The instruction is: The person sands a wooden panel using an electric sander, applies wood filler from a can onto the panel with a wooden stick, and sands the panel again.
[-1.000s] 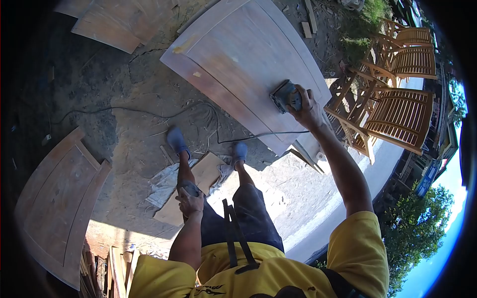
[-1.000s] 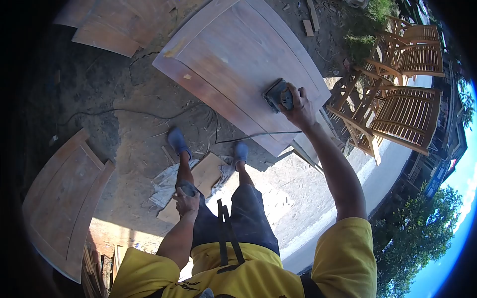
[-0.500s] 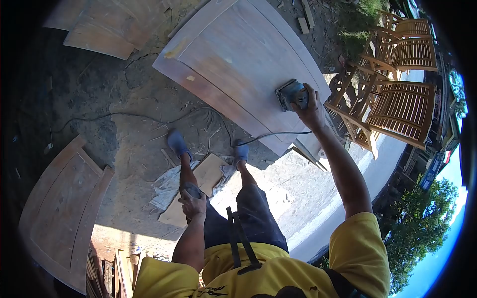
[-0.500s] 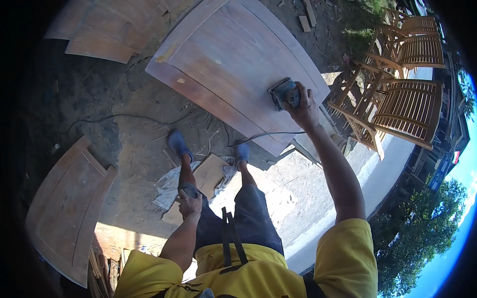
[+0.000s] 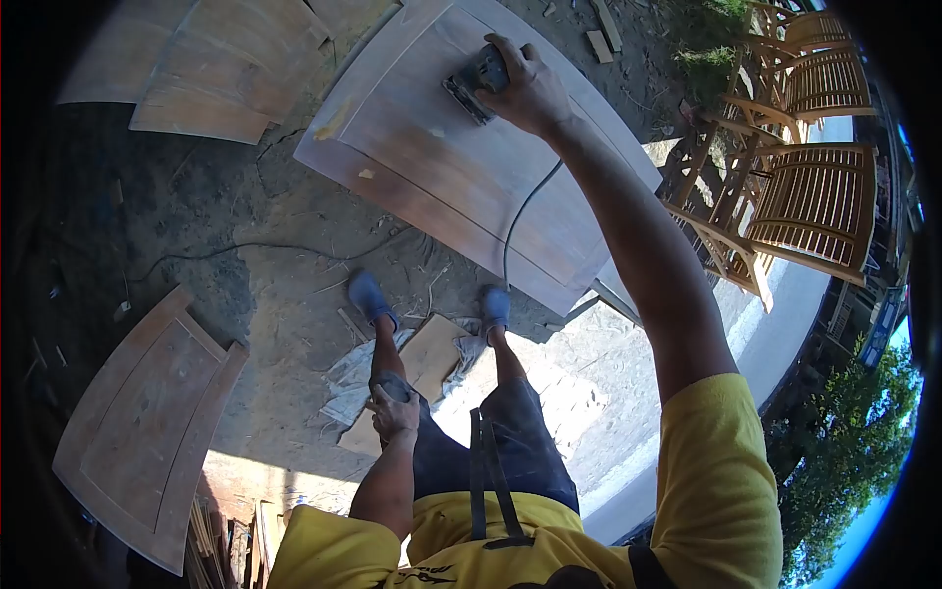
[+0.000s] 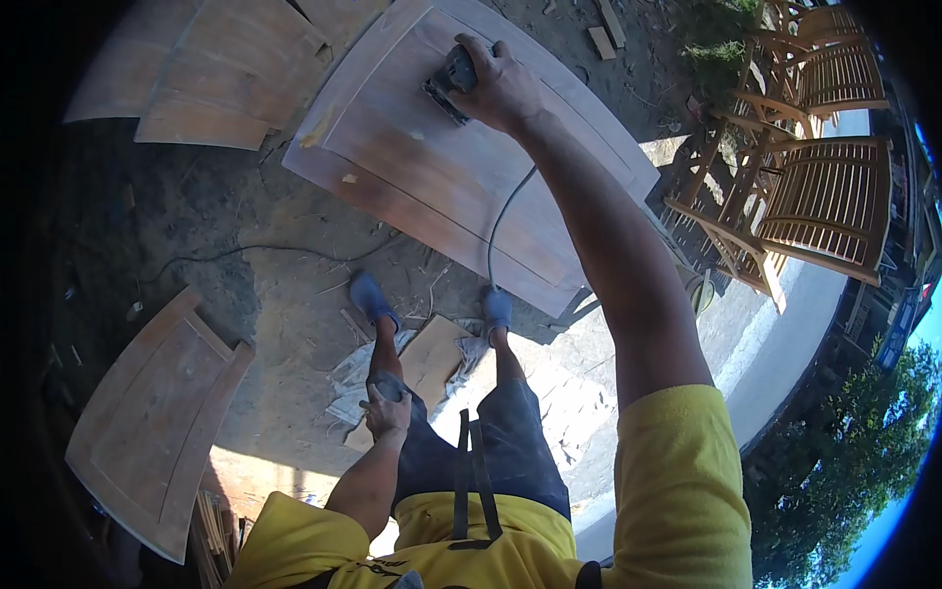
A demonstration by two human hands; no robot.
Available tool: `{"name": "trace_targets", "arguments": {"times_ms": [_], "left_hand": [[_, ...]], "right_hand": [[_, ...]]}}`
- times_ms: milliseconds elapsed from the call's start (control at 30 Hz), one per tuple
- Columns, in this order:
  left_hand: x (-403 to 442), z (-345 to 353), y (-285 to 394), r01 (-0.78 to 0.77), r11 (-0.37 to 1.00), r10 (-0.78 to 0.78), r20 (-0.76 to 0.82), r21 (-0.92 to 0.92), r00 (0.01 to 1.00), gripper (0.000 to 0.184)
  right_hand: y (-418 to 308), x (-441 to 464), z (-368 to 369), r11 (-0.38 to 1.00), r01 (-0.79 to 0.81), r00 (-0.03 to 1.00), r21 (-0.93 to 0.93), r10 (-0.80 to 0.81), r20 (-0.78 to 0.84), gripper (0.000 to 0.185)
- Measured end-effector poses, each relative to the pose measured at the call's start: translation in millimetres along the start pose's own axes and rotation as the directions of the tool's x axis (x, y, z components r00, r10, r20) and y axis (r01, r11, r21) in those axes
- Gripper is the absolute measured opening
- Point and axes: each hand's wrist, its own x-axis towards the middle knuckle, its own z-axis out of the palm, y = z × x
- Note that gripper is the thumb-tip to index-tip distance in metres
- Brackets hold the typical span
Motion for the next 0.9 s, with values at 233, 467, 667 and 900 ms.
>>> {"name": "trace_targets", "arguments": {"times_ms": [233,467,667,900], "left_hand": [[3.2,-2.4,-5.6,0.023,1.0,-0.022,0.064,-0.01,0.998,0.098],[12.8,1.3,-17.0,0.01,0.997,-0.007,0.037,-0.074,0.999,0.097],[13.7,-2.6,-19.0,0.032,0.995,-0.026,0.063,-0.098,0.998,0.096],[15.4,5.0,-21.4,0.037,0.993,-0.03,0.066,-0.116,0.997,0.102]], "right_hand": [[77.6,-155.3,-32.8,0.996,-0.094,0.993,0.013,0.093,0.066,0.088],[54.4,-221.3,-20.6,0.995,-0.103,0.99,-0.014,0.104,0.096,0.089],[-48.8,-108.1,2.7,0.999,-0.017,0.984,0.031,0.011,0.18,0.087],[-132.1,34.9,34.5,0.991,0.135,0.99,0.02,-0.136,0.034,0.09]]}}
